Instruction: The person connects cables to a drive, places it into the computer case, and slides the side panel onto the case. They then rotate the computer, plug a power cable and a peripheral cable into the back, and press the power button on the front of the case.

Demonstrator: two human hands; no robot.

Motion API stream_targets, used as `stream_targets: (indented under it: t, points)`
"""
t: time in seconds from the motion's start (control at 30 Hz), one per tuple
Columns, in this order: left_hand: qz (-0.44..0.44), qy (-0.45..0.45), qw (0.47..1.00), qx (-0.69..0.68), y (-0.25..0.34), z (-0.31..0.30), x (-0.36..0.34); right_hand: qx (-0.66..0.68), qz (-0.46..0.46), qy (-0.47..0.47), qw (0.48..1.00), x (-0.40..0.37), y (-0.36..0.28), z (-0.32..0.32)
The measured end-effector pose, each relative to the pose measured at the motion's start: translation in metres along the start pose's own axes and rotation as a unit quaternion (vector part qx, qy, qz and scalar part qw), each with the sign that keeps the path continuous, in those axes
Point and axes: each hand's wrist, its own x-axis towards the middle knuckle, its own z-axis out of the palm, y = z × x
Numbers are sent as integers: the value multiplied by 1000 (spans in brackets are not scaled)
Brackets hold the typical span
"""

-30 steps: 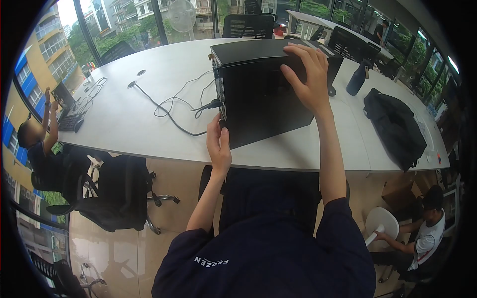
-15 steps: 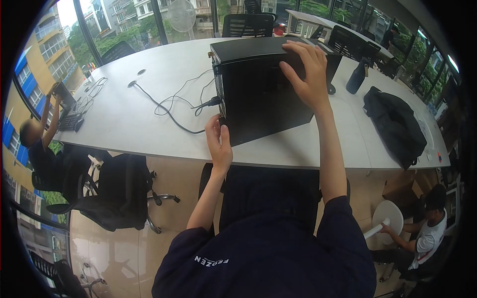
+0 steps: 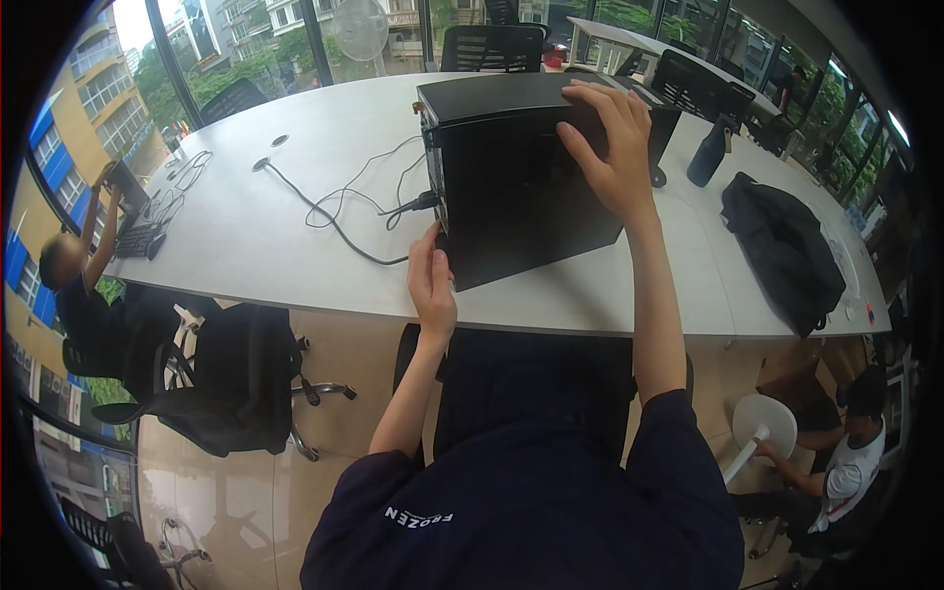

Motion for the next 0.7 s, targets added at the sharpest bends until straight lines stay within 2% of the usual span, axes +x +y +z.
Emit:
stream_targets:
  t: [0.3, 0.37, 0.47, 0.7]
  points:
    - [14, 3, 1000, -6, -9, 0, 0, -2, -2, 2, 1000, -1, -1, 0]
    - [50, 21, 999, -1, -12, 3, 0, -3, -1, 1, 1000, -1, -2, 0]
    - [22, 37, 999, -26, -5, 6, -2, -6, -2, 2, 1000, -1, -2, 0]
    - [44, 42, 998, -13, -15, 5, -3, -4, -1, -1, 1000, -1, -1, 0]
